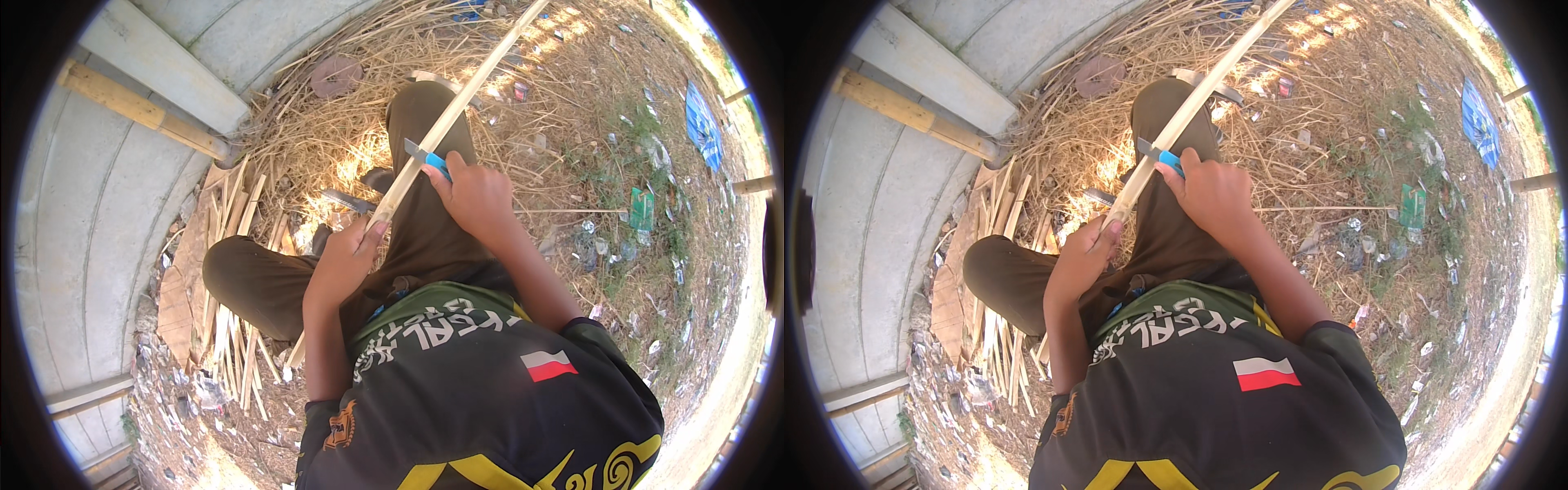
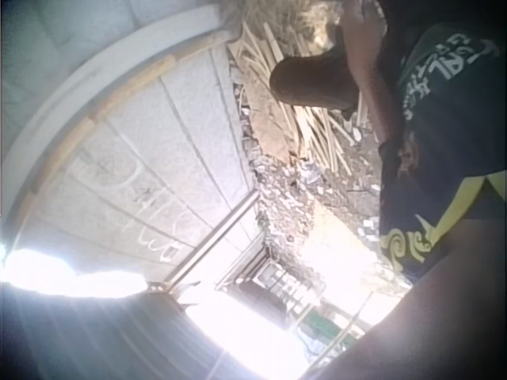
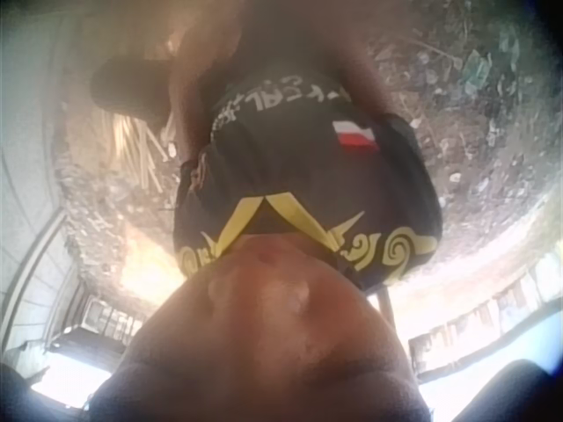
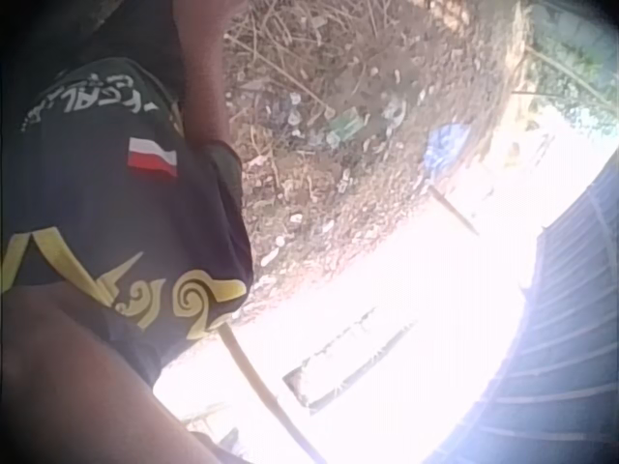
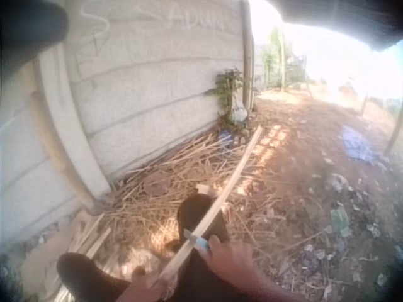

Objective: The person sits on the ground and uses a utility knife to shave thin strips from a long piece of wood. They hold the wood against their leg and repeatedly scrape the blade along its length to create shavings.

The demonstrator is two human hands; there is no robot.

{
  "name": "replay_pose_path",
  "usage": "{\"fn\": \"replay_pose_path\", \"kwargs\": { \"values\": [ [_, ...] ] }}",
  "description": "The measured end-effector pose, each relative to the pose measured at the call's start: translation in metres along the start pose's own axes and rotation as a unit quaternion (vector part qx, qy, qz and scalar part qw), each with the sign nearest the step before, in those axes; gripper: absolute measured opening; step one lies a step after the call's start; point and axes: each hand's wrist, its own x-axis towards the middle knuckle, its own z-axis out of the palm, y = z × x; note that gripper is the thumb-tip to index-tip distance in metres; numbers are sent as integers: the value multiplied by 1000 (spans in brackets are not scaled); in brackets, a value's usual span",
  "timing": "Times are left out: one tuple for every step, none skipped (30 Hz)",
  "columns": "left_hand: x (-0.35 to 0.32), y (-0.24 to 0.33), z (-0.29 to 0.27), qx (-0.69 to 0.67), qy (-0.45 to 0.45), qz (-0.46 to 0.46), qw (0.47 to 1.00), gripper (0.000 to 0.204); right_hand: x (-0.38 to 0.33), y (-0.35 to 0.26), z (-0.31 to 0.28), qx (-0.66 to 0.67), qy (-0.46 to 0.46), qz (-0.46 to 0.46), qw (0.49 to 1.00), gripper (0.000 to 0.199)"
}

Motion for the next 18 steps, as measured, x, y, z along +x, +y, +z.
{"fn": "replay_pose_path", "kwargs": {
  "values": [
    [-1, -1, 0, 0, 3, 5, 1000, 40, 0, -1, 0, -3, 0, 1, 1000, 49],
    [-3, 0, 1, 1, 6, 3, 1000, 40, 0, -2, 0, -6, 1, 2, 1000, 49],
    [-6, 2, 1, 2, 9, 1, 1000, 40, 0, -1, 2, -10, 13, -4, 1000, 50],
    [-8, 3, 1, 4, 13, -2, 1000, 40, 0, 0, 4, -13, 26, -10, 1000, 50],
    [-8, 1, 1, 2, 12, -4, 1000, 39, 0, 0, 5, -17, 38, -17, 999, 51],
    [-8, -4, 1, -1, 11, -7, 1000, 39, -1, -1, 4, -15, 29, -14, 999, 50],
    [-8, -6, 1, -4, 9, -10, 1000, 39, -1, -2, 3, -13, 19, -11, 1000, 49],
    [-10, -7, 0, -2, 10, -14, 1000, 39, -1, -3, 2, -10, 10, -8, 1000, 49],
    [-13, -5, -1, 0, 10, -17, 1000, 39, -2, -3, 3, -11, 10, -6, 1000, 49],
    [-16, -4, -2, 2, 11, -21, 1000, 39, -1, -3, 3, -12, 10, -5, 1000, 49],
    [-19, -7, -2, -6, 9, -25, 1000, 39, -1, -3, 4, -12, 10, -4, 1000, 49],
    [-24, -10, -4, -12, 8, -31, 999, 39, -1, -3, 5, -13, 10, 1, 1000, 49],
    [-30, -14, -6, -19, 7, -37, 999, 39, -1, -2, 5, -14, 9, 5, 1000, 49],
    [-36, -17, -8, -18, 7, -41, 999, 39, -1, -1, 6, -15, 8, 8, 1000, 49],
    [-43, -21, -10, -17, 7, -47, 999, 39, -1, 0, 7, -12, 13, 7, 1000, 49],
    [-49, -24, -12, -16, 8, -52, 998, 40, -2, 0, 8, -9, 17, 5, 1000, 49],
    [-56, -26, -14, -9, 12, -56, 998, 40, -2, 0, 9, -5, 22, 3, 1000, 48],
    [-62, -27, -14, -3, 14, -60, 998, 40, -2, 0, 7, -3, 15, 6, 1000, 48]
  ]
}}
